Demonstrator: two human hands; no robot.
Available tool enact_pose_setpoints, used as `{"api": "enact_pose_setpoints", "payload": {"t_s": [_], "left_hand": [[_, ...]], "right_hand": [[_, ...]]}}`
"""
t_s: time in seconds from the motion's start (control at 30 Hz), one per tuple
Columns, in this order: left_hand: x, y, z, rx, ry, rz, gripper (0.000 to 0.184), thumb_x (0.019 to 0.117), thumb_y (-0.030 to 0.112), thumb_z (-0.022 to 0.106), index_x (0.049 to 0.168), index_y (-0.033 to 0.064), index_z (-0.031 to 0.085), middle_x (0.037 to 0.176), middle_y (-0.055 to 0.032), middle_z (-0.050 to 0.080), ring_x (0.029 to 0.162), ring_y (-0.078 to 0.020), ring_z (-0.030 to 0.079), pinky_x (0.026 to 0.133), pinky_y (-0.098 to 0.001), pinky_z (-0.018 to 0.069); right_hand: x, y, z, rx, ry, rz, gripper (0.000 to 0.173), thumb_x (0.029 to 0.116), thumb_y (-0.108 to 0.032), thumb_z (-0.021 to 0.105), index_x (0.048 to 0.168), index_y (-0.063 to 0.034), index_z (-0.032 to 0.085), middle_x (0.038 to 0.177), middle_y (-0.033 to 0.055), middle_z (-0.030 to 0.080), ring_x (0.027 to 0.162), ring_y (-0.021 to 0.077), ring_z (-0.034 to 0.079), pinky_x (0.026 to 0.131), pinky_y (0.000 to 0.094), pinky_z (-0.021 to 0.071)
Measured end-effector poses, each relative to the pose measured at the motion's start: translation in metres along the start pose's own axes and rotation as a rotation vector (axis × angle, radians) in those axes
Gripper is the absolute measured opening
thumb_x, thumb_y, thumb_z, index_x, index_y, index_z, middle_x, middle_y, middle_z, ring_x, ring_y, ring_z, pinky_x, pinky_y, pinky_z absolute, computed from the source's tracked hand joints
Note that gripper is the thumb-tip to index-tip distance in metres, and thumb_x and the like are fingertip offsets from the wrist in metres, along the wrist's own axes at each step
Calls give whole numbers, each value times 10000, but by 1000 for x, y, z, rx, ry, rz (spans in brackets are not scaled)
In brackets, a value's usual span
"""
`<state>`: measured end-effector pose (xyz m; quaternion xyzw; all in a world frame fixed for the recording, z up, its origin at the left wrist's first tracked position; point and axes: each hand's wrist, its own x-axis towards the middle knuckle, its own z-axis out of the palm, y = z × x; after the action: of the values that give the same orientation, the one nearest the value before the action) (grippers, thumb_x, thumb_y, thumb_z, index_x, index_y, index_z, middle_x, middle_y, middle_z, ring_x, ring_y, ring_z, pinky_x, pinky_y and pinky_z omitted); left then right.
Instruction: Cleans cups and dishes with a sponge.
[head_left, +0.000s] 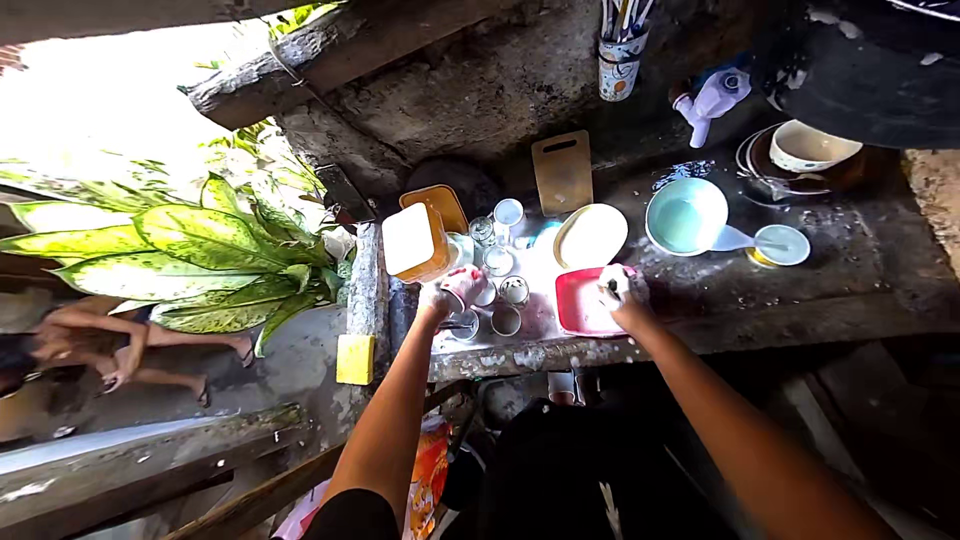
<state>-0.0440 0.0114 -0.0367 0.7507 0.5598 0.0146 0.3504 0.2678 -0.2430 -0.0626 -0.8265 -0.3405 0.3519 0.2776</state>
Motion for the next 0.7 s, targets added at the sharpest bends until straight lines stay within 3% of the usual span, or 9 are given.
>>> {"api": "enact_pose_setpoints", "payload": {"t_s": [0.07,0.13,0.23,0.27,0.33,0.43,0.53,0.6,0.7], "left_hand": [[-2,-7,1,179,31,11,379,974,165,593,1344,158,677,1283,-152,693,1243,-309,630,1095,-539,463],[-7,-9,9,259,46,53,415,970,177,574,1369,244,664,1284,-115,700,1221,-308,647,1064,-558,482],[-9,-13,35,250,93,161,457,994,120,526,1421,245,628,1435,-73,618,1317,-268,590,1103,-518,468],[-10,-14,45,144,101,188,430,1028,117,498,1438,179,612,1476,-109,578,1361,-268,552,1140,-495,442],[-10,-17,63,-18,84,207,434,1059,188,495,1484,114,547,1545,-130,500,1437,-237,467,1199,-436,384],[-14,-15,61,415,63,373,726,859,-52,593,1512,260,530,1584,-188,435,1471,-371,406,1189,-543,360],[-20,27,31,710,-217,176,932,796,92,728,1597,382,347,1645,-145,337,1513,-411,281,1159,-669,265],[-18,66,12,868,-355,101,804,881,147,680,1587,371,370,1635,-105,368,1493,-421,315,1105,-705,323],[-2,134,17,793,-217,202,406,1008,162,552,1409,150,619,1446,-163,576,1352,-396,518,1096,-592,426]], "right_hand": [[1,18,1,-163,12,-6,752,988,-423,618,1544,27,387,1571,301,391,1511,425,314,1249,549,248],[1,21,4,-315,-78,-3,739,992,-436,610,1555,-8,397,1576,288,395,1515,419,315,1246,555,260],[-3,20,18,-443,-123,-85,534,1020,-225,562,1510,-29,483,1533,275,462,1470,449,376,1210,618,276],[-2,23,24,-451,-96,-113,497,1013,-165,545,1486,-14,507,1525,290,459,1463,460,374,1209,622,274],[2,28,33,-412,-49,-91,507,1001,-148,542,1485,-4,501,1508,298,470,1446,436,412,1206,557,327],[17,29,32,-298,-61,-42,655,1011,-213,570,1563,47,332,1582,312,366,1493,409,365,1223,481,340],[29,37,27,-228,-3,-109,416,970,-127,609,1363,8,597,1440,245,538,1396,371,485,1182,480,394],[25,43,24,-290,24,-79,384,989,-108,538,1350,-34,641,1489,214,529,1448,385,425,1213,535,324],[20,43,18,-349,-5,-72,374,1046,-149,430,1305,-19,666,1475,212,556,1429,390,455,1208,532,326]]}}
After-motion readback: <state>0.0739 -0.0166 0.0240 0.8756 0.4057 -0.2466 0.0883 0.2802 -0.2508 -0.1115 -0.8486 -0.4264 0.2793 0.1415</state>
